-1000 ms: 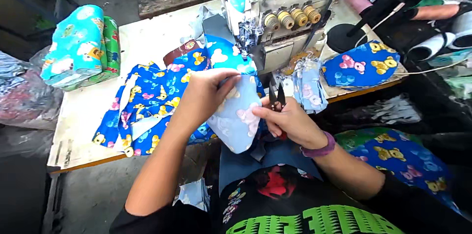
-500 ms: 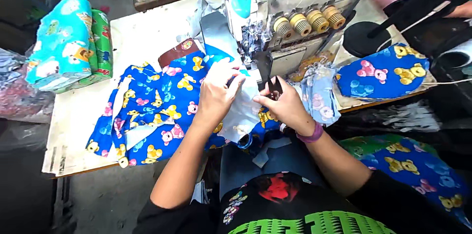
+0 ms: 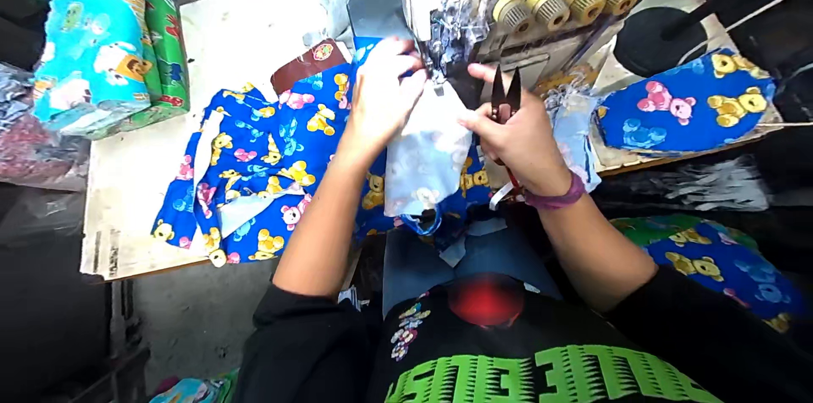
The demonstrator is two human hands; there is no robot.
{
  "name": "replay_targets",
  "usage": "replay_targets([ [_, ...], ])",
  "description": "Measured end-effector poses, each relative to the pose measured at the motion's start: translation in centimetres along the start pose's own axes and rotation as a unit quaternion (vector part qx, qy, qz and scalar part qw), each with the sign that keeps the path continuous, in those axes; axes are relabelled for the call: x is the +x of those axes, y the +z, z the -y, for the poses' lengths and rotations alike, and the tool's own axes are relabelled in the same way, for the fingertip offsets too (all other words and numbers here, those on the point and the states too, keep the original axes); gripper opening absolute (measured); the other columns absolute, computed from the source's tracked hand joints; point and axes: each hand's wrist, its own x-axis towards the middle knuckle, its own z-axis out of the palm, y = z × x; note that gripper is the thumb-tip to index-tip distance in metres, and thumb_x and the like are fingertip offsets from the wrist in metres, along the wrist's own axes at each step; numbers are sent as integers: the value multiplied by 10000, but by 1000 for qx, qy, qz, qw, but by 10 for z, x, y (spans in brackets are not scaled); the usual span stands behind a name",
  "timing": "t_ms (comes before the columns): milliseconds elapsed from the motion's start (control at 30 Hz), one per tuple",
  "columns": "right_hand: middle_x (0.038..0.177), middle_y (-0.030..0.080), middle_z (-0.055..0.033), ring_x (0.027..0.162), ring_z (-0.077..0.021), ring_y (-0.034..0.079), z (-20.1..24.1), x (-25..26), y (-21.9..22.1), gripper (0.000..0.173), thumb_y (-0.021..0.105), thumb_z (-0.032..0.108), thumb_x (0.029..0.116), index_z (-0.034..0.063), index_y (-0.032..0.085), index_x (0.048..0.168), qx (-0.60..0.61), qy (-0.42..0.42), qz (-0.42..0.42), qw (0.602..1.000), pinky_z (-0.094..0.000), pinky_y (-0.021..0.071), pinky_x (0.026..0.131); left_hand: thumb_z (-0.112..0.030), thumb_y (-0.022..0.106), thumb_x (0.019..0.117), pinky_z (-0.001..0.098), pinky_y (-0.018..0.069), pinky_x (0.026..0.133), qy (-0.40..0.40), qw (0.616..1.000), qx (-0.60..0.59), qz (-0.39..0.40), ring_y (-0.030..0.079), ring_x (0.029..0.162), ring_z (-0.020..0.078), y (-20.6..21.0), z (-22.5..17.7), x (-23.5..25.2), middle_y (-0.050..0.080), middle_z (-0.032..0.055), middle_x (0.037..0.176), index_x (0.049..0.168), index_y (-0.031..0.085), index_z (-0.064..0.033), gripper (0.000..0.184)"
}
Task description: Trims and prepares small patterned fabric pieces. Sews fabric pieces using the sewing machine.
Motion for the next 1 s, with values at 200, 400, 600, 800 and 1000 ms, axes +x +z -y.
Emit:
replay_targets([
  [200,696,636,29,416,-6,446,-22,-37,-15,235,682,132,987,44,652,1203,-59,57,80,993,-172,398,380,-233,663,1003,357,551,761,-114,976,65,-174,661,814,193,-11,-11,-120,704,116,920,1271,684,0,356],
  [400,569,546,58,396,-13,467,-23,-69,-16,100,609,119,1022,47,631,1088,21,141,119,983,-182,456,404,-80,512,1065,207,564,493,-333,859,-316,-226,634,493,33,3,-14,-233,659,-62,618,1145,584,7,138],
  [600,538,558,34,390,-43,508,-13,-87,37,121,585,97,1037,53,596,1149,153,156,68,973,-206,501,424,-89,504,1063,384,523,978,-43,964,119,-233,676,1084,287,-105,41,-179,675,287,1161,1200,629,132,288],
  [800,522,561,45,389,-39,523,-15,-85,59,102,567,61,1034,26,592,1127,198,190,40,961,-191,510,439,-115,747,915,439,505,985,101,994,20,-48,629,1100,301,-49,11,-139,687,177,1096,1038,777,-14,162],
  [1000,558,593,84,404,-19,531,-21,-88,37,54,576,45,1008,79,595,1045,202,158,50,965,-180,504,430,-210,465,1093,223,533,749,-159,940,-300,30,604,780,0,-33,0,-106,645,-49,893,1080,639,-83,215],
])
